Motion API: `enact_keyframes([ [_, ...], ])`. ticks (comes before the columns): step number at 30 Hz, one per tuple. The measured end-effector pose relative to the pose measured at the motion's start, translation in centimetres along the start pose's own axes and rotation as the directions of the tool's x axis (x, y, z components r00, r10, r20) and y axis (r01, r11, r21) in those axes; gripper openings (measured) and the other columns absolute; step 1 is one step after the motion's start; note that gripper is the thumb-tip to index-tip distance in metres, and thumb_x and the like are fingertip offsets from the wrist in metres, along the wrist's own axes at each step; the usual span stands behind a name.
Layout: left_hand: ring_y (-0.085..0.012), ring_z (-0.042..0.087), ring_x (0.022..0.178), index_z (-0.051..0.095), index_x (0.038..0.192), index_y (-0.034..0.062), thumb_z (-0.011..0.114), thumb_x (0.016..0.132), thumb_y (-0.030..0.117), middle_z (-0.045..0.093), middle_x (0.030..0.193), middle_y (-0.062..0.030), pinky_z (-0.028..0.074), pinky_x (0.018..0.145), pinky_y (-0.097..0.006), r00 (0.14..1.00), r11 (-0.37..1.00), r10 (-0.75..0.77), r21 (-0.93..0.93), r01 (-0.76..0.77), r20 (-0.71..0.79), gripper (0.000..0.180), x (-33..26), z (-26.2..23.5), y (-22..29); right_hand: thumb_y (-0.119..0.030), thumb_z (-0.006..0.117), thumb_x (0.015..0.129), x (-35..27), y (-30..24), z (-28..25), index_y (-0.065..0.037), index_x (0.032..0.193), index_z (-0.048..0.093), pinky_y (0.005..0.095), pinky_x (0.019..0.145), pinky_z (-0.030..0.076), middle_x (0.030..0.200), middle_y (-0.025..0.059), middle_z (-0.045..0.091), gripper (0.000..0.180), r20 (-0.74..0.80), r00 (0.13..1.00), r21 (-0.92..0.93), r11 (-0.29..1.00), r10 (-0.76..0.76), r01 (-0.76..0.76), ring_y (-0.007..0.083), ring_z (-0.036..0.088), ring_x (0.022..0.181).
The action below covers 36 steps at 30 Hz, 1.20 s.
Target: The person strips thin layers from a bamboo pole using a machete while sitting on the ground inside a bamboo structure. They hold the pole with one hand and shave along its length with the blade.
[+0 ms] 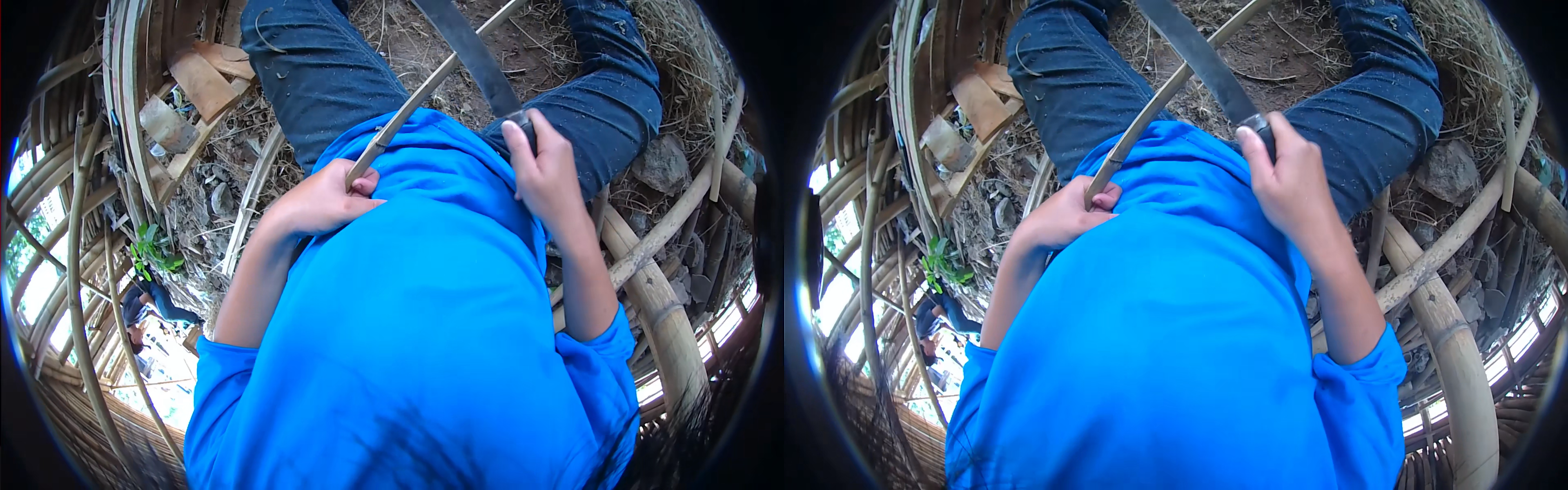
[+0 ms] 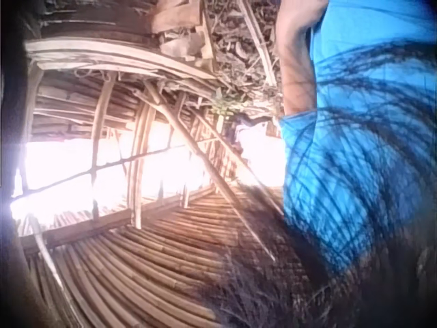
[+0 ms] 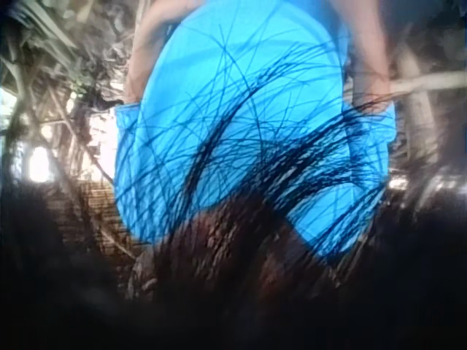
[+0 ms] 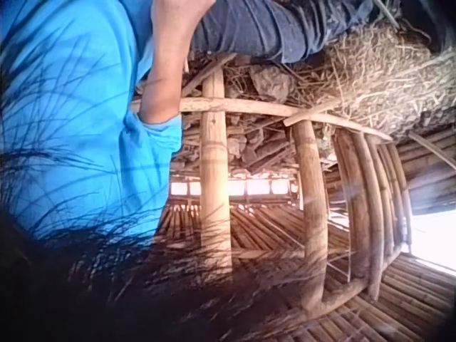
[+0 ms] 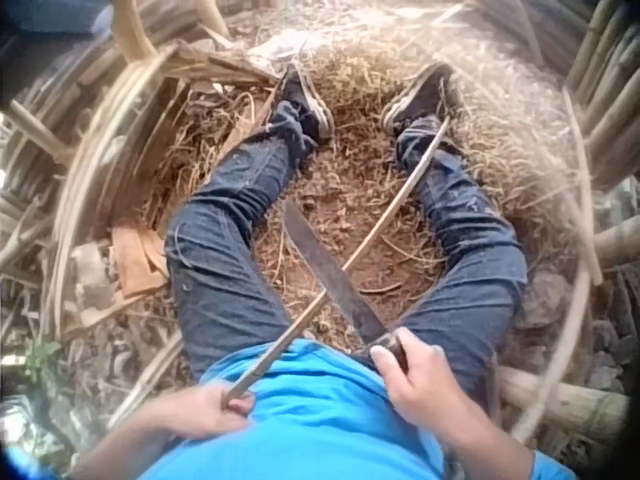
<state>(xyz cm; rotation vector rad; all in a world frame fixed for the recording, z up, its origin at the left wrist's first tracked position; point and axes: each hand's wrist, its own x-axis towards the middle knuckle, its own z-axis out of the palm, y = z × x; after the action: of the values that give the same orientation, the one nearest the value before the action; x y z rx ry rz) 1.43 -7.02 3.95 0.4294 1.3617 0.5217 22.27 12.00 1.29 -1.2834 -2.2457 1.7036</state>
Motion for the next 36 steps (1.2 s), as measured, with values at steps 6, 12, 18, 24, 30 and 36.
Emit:
enact_keyframes([
  [6,-0.0011,0.026,0.060,0.027,0.067,0.0161,0.069,0.077,0.016,0.028,0.064,0.0103,0.023,0.050,-0.024,1.000,1.000,0.017,0.016,-0.017,-0.002,0.043,0.6,0.3,-0.2,-0.023,0.057,0.092,0.8,1.0,0.0,0.001,0.086,0.057,0.0362,0.057,0.046,0.063,0.0169,0.059,0.025,-0.016,0.990,-0.071,0.988,-0.137,0.136,0.0231,0.061,0.059],
  [12,-0.0011,0.026,0.060,0.026,0.068,0.0163,0.069,0.078,0.016,0.028,0.064,0.0102,0.022,0.050,-0.024,1.000,1.000,0.008,-0.013,-0.007,0.012,0.044,0.2,0.5,0.3,-0.020,0.058,0.092,1.5,-0.2,-1.0,0.002,0.087,0.058,0.0337,0.053,0.045,0.066,0.0168,0.061,0.023,-0.050,0.991,0.031,0.992,0.122,-0.121,0.0219,0.061,0.057],
  [18,-0.0019,0.026,0.061,0.026,0.066,0.0165,0.071,0.078,0.017,0.029,0.064,0.0100,0.023,0.051,-0.024,1.000,0.998,0.004,-0.062,-0.003,0.028,0.047,0.4,-0.2,0.2,-0.020,0.058,0.091,0.2,-0.9,0.3,0.002,0.085,0.056,0.0362,0.060,0.047,0.071,0.0254,0.060,0.024,0.121,0.990,0.051,0.996,0.071,-0.078,0.0356,0.066,0.072],
  [24,-0.0017,0.026,0.061,0.026,0.066,0.0166,0.071,0.079,0.018,0.028,0.065,0.0103,0.022,0.051,-0.024,0.999,0.999,0.003,-0.032,-0.002,0.043,0.047,0.4,-0.5,0.0,-0.021,0.059,0.091,-1.9,-1.1,1.2,0.003,0.085,0.056,0.0358,0.053,0.043,0.065,0.0195,0.057,0.025,0.152,0.981,0.048,0.993,-0.118,0.112,0.0245,0.058,0.054],
  [30,-0.0006,0.026,0.061,0.027,0.069,0.0169,0.069,0.079,0.016,0.028,0.066,0.0110,0.022,0.051,-0.023,0.998,0.999,-0.001,-0.052,0.005,0.068,0.043,0.5,-0.5,-0.5,-0.024,0.060,0.090,-2.6,-1.8,1.5,0.003,0.083,0.056,0.0357,0.057,0.044,0.068,0.0209,0.059,0.029,0.272,0.961,0.085,0.996,-0.052,0.030,0.0275,0.060,0.059],
  [36,-0.0006,0.025,0.061,0.027,0.070,0.0170,0.068,0.079,0.016,0.028,0.066,0.0109,0.022,0.052,-0.023,0.997,0.998,0.026,-0.059,-0.022,0.073,0.043,0.8,-0.5,-0.6,-0.023,0.058,0.092,-2.1,-0.7,1.5,0.003,0.084,0.057,0.0336,0.054,0.041,0.062,0.0155,0.054,0.028,0.344,0.938,0.133,0.991,-0.047,0.001,0.0142,0.051,0.057],
])
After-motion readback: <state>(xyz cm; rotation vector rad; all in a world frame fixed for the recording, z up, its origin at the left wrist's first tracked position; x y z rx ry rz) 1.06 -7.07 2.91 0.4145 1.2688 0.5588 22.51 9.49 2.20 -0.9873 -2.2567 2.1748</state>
